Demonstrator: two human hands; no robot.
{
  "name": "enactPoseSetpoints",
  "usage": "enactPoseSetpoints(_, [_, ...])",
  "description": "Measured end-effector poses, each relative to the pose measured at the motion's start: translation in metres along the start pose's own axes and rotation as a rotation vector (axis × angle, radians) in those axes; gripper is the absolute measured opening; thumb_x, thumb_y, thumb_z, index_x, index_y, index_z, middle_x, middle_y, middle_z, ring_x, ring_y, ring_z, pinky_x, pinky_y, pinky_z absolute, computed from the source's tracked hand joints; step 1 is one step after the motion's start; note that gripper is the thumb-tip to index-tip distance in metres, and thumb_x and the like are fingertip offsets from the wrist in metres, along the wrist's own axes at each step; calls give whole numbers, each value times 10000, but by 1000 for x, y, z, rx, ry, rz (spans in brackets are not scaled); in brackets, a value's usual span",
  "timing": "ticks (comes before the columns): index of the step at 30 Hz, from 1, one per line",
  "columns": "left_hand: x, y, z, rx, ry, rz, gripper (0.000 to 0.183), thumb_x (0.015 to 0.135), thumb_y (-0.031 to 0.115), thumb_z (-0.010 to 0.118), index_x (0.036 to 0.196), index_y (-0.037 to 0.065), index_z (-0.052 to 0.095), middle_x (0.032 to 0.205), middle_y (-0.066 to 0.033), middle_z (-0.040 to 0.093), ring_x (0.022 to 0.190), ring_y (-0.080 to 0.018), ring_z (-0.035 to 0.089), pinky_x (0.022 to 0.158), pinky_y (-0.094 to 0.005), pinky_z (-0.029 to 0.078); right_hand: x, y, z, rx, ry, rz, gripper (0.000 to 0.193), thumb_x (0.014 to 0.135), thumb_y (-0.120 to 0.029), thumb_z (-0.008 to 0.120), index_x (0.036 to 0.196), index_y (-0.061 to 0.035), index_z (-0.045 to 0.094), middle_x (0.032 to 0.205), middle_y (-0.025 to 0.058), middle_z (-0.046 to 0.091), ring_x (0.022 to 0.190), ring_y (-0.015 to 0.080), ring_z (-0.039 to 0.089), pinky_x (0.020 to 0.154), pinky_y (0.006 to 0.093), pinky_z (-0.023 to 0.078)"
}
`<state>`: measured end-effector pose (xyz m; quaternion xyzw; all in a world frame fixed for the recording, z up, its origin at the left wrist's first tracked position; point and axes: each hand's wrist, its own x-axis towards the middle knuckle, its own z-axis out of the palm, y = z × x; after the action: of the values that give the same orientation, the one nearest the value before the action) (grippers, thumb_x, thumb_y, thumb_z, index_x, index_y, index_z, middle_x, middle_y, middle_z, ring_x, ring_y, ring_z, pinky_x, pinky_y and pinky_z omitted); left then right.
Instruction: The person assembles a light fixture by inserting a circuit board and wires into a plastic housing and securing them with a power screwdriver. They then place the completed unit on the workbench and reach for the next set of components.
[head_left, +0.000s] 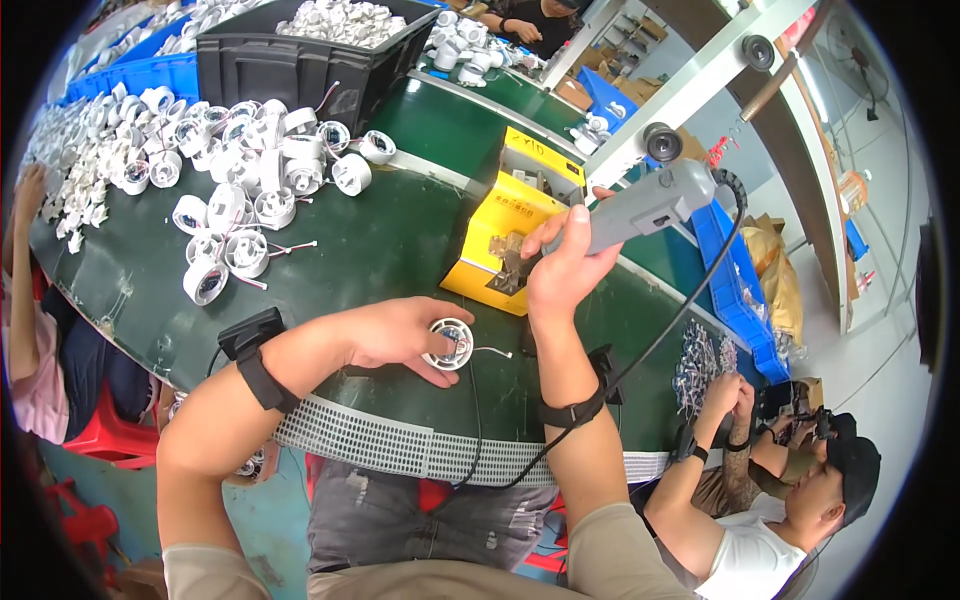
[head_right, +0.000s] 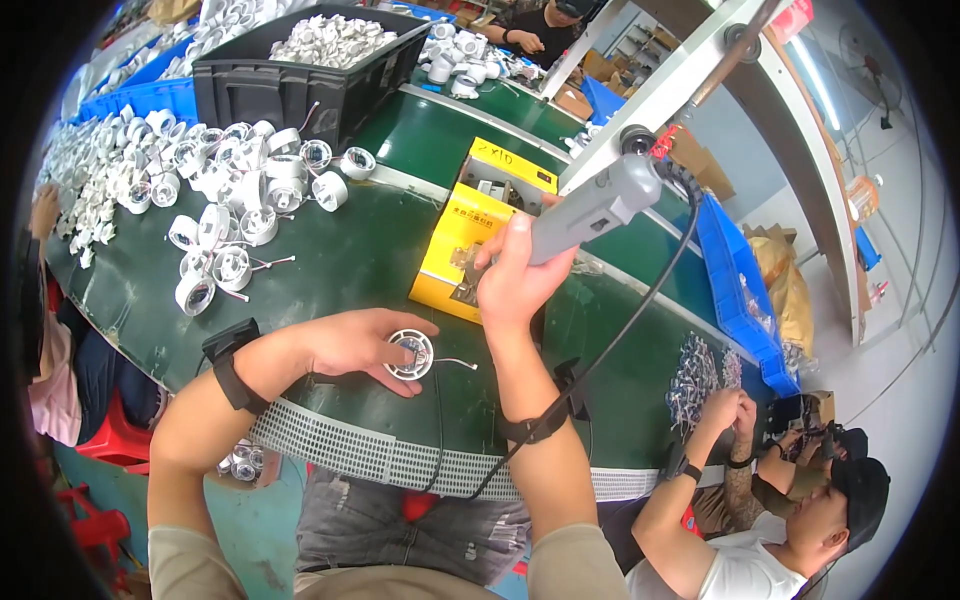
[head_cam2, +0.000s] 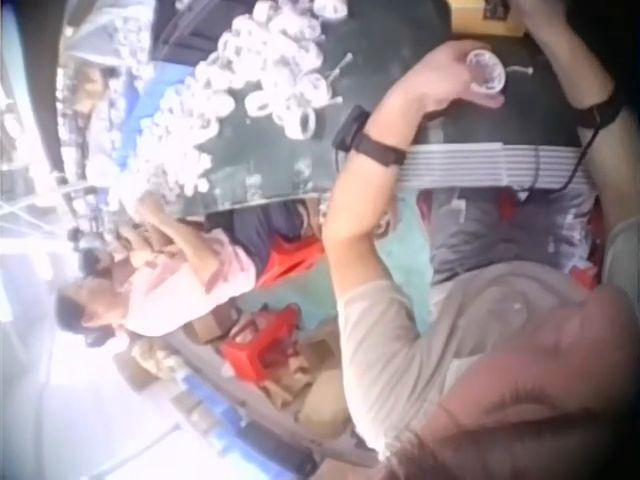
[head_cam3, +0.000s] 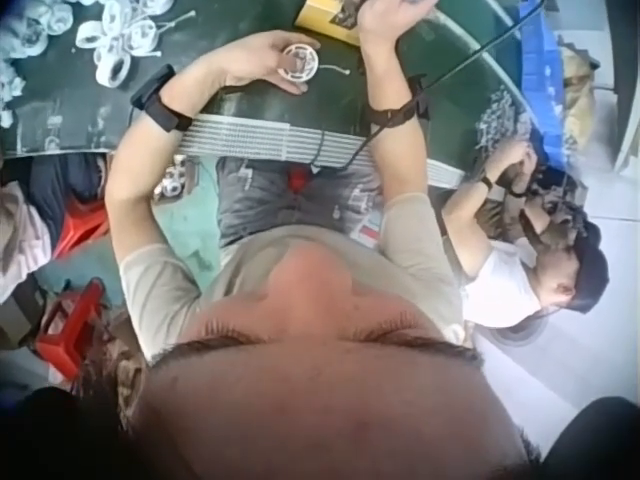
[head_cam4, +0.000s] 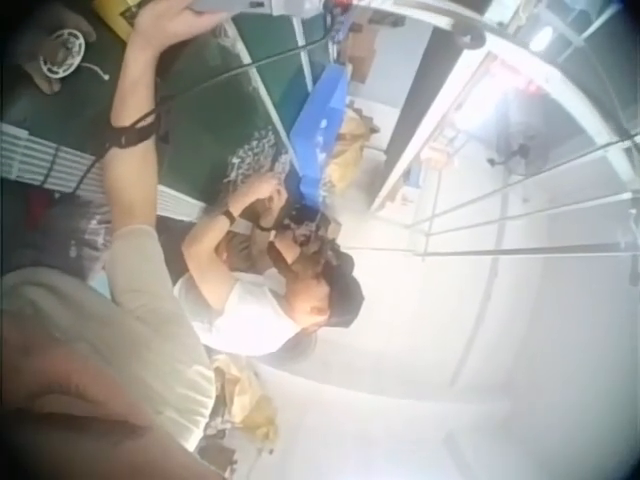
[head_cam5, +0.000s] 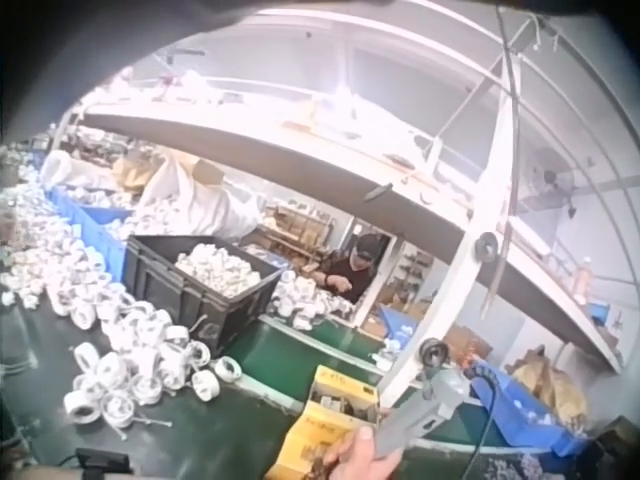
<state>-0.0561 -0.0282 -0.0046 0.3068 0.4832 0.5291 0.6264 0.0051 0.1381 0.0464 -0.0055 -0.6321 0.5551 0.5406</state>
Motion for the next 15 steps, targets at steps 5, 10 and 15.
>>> enactPoseSetpoints(5, [2, -1, -4, -62, -51, 1, 496, 932, -43, 465, 1410, -59, 336, 1142, -189, 579, 984, -305, 653, 935, -408, 557, -1, 4, -4, -6, -22, -7, 356, 958, -150, 465, 1266, -14, 350, 597, 64, 446, 423, 159, 440, 417, 304, 404])
enactPoseSetpoints(10, [2, -3, -7, -103, -66, -27, 460, 924, -41, 478, 1376, -47, 395, 1134, -168, 587, 976, -300, 657, 913, -418, 567, -25, -19, 1, 45, -26, 92, 378, 959, -156, 450, 1291, -17, 334, 602, 65, 451, 428, 159, 449, 413, 311, 408])
enactPoseSetpoints(15, [4, -2, -5, -47, -61, -27, 429, 916, -18, 508, 1338, -51, 435, 1123, -155, 579, 948, -281, 661, 873, -405, 586, -55, -38, 5, 264, -79, 157, 427, 961, -189, 406, 1333, -18, 283, 625, 72, 461, 440, 164, 459, 426, 311, 444])
